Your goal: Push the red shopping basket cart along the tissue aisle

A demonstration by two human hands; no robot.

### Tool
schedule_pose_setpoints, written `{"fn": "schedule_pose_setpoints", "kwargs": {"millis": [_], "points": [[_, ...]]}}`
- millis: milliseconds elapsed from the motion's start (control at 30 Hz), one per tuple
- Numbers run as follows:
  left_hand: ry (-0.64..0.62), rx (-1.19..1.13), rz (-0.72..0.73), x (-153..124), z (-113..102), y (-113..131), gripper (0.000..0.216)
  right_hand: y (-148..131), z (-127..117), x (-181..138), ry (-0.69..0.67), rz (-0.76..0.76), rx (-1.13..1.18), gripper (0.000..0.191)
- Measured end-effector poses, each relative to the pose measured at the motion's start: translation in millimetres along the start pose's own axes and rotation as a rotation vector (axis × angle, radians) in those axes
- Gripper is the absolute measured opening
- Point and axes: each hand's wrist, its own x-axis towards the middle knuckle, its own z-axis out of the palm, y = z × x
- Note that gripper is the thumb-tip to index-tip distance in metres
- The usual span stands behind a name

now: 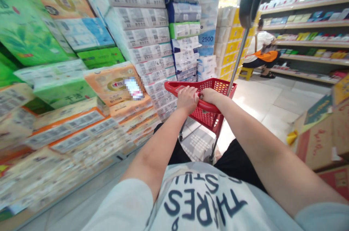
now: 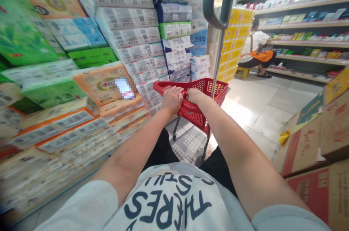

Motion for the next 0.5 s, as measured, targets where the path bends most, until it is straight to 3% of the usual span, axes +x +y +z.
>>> {"fn": "schedule_pose_setpoints", "kwargs": {"millis": [200,500], "points": [[-0.003,0.016,-0.019,-8,-10,-6,0.036,-12,3,6,0.003,0.003,-0.001,0.033],[0.035,-0.002,-0.041,-7,-6,9,0.034,5,-2,-3,0.011,0.041,0.009,0.030]]}}
